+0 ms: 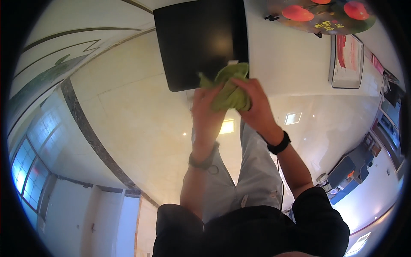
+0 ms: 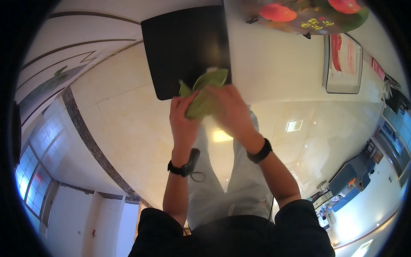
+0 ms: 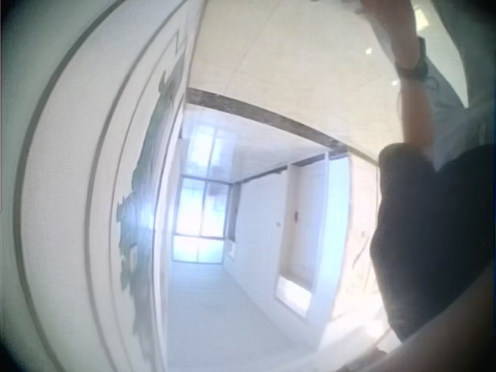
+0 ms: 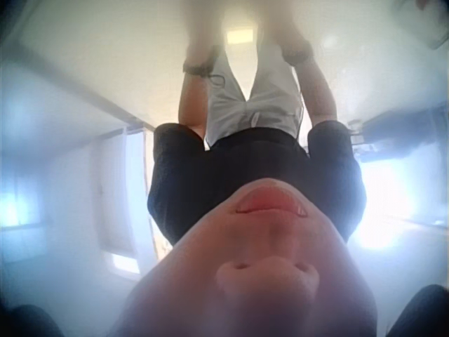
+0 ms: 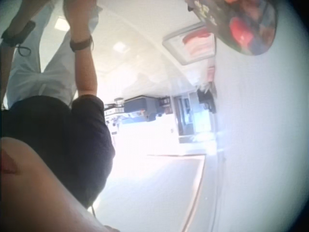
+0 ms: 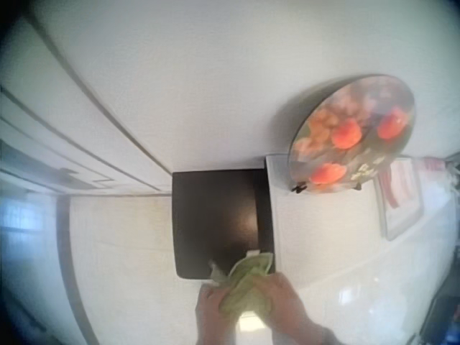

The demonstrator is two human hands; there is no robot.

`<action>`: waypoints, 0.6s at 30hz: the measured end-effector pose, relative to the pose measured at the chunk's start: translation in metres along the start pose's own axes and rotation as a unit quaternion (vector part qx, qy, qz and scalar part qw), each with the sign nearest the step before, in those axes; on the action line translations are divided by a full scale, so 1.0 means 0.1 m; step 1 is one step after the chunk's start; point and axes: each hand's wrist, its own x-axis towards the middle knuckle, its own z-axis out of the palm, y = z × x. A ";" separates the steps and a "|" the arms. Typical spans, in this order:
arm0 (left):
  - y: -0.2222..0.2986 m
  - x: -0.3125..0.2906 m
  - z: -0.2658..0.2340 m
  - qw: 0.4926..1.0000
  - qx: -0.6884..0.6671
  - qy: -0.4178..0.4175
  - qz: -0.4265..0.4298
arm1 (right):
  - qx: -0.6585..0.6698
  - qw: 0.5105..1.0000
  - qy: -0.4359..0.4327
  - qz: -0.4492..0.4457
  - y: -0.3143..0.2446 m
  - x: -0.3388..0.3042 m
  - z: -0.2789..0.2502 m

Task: The person wipes a door handle, a decorative wall panel, a tabletop, and a door frame using a green cloth.

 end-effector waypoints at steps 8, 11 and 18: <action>0.32 0.63 1.30 0.990 0.131 0.006 0.059 | -0.045 0.994 0.089 -0.038 1.16 0.40 -0.67; 0.57 0.81 1.61 0.986 0.160 -0.002 0.049 | -0.072 0.990 0.085 -0.082 1.34 0.56 -1.02; 0.92 0.83 2.46 0.983 0.145 -0.075 0.081 | -0.082 0.989 0.124 -0.028 1.86 0.26 -1.75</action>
